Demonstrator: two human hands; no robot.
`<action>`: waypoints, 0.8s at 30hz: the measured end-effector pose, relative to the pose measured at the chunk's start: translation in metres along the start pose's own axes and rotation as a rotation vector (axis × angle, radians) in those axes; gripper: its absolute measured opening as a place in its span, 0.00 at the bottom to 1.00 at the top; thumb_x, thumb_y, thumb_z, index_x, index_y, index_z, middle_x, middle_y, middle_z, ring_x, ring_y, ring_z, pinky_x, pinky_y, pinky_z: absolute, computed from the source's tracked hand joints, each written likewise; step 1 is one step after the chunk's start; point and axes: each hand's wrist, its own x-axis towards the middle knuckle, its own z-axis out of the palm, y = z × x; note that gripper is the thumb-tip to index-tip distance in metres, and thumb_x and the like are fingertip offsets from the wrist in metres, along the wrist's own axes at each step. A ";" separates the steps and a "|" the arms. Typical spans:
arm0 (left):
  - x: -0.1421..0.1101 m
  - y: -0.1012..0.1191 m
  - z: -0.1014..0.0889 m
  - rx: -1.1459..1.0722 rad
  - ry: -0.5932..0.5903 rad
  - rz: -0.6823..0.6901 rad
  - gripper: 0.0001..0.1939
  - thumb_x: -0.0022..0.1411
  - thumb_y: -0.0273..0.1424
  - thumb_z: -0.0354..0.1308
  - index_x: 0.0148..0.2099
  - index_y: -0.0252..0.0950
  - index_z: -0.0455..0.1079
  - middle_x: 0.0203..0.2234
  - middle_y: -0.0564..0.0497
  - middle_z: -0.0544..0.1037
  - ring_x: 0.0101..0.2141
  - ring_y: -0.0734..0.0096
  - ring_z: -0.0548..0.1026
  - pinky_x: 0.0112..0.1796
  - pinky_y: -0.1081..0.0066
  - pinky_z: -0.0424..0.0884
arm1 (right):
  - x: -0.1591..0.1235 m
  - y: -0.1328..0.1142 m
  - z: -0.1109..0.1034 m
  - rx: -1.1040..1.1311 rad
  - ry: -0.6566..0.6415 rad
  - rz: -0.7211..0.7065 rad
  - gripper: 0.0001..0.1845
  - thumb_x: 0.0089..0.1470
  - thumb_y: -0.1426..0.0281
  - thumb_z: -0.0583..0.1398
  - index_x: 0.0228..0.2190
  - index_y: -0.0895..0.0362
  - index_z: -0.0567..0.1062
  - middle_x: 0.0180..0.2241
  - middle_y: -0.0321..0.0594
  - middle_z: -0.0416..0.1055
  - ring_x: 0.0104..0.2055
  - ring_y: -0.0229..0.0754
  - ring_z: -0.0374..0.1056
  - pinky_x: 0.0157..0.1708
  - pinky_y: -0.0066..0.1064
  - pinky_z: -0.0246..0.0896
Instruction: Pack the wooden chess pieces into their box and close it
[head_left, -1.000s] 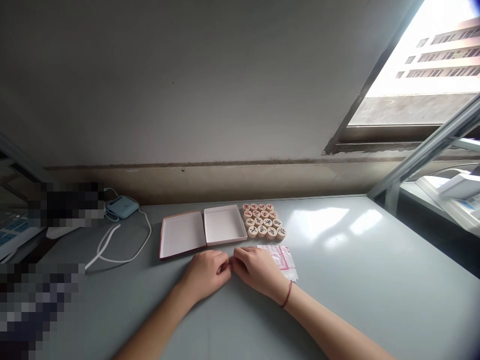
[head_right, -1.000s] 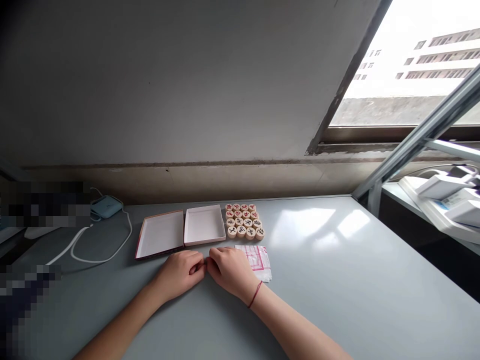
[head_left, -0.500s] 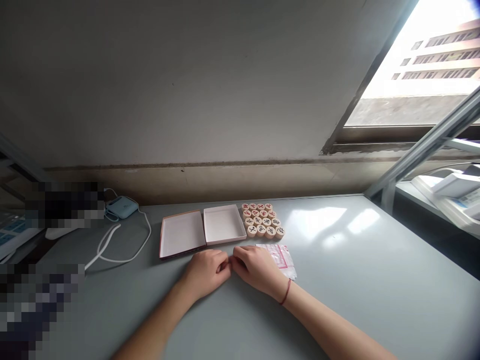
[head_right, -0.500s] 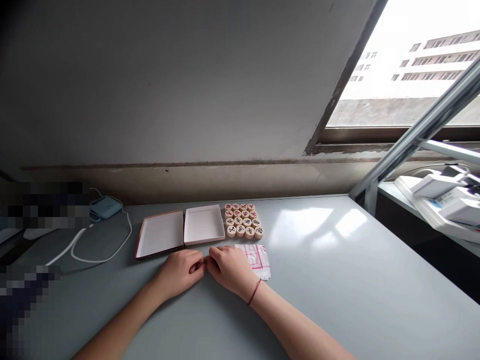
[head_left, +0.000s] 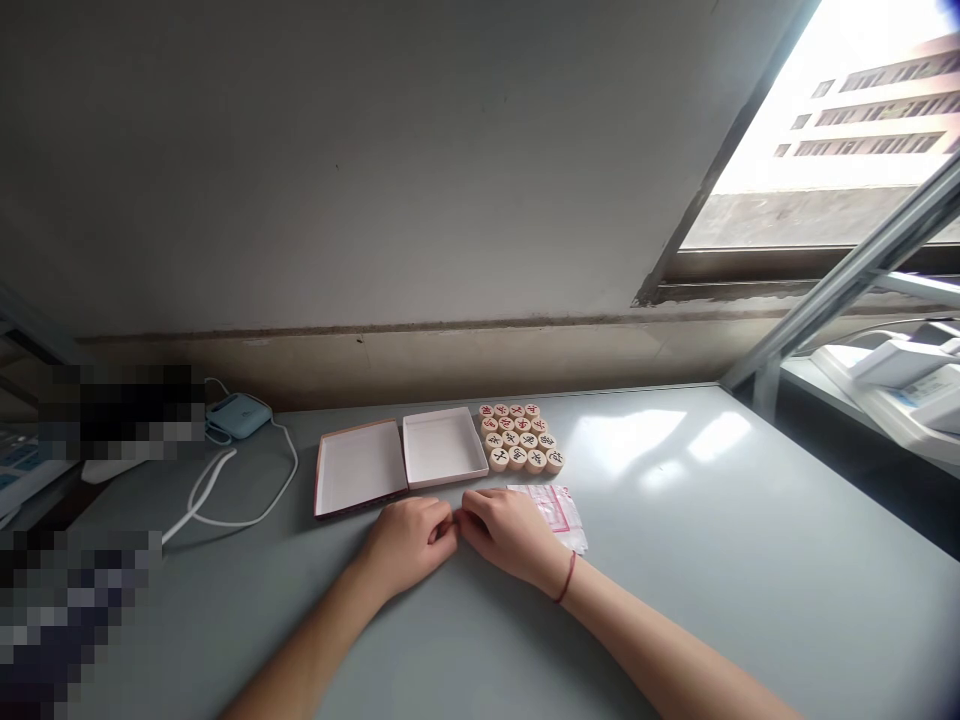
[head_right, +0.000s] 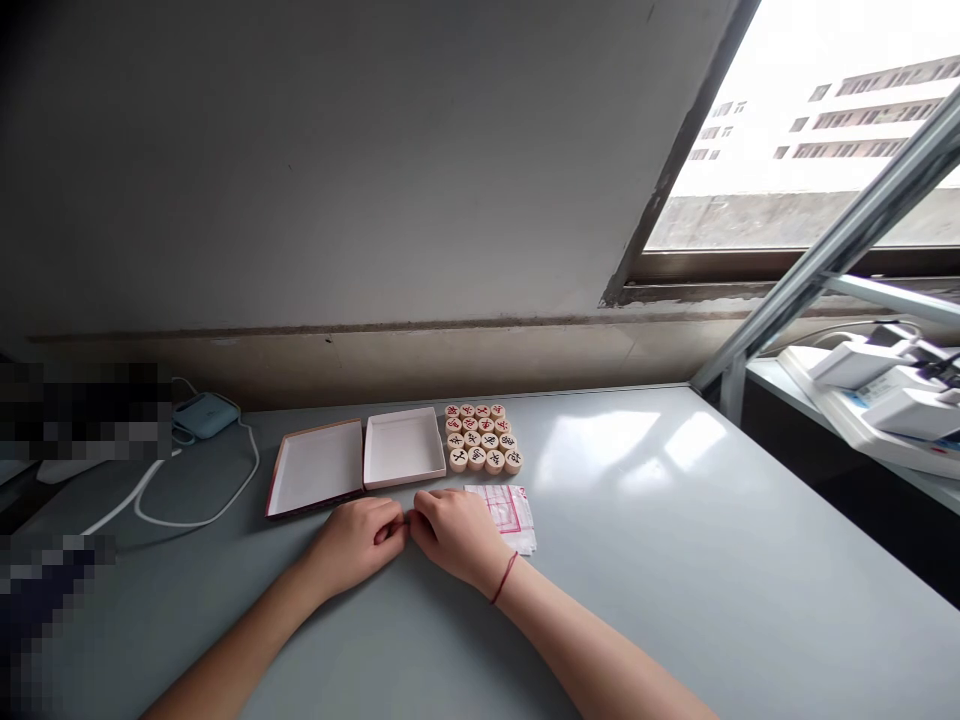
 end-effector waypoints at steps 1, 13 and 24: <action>0.000 0.000 0.000 0.003 0.000 0.000 0.12 0.58 0.27 0.49 0.22 0.37 0.57 0.18 0.55 0.65 0.23 0.73 0.65 0.25 0.72 0.54 | 0.000 0.000 0.000 -0.001 0.002 -0.003 0.12 0.55 0.74 0.53 0.21 0.57 0.62 0.21 0.34 0.66 0.21 0.32 0.57 0.23 0.27 0.36; 0.000 -0.001 0.001 -0.011 0.000 -0.009 0.12 0.57 0.28 0.48 0.22 0.37 0.53 0.18 0.55 0.64 0.23 0.73 0.64 0.25 0.72 0.52 | 0.000 -0.002 -0.003 -0.012 -0.025 -0.005 0.11 0.55 0.75 0.53 0.21 0.57 0.63 0.21 0.34 0.67 0.22 0.33 0.58 0.23 0.27 0.37; -0.001 0.000 0.000 -0.023 -0.021 -0.007 0.10 0.57 0.28 0.49 0.23 0.37 0.58 0.18 0.55 0.66 0.23 0.73 0.65 0.26 0.73 0.53 | -0.005 0.001 -0.022 -0.035 -0.080 -0.060 0.12 0.57 0.72 0.54 0.21 0.57 0.65 0.22 0.34 0.66 0.23 0.33 0.58 0.23 0.28 0.40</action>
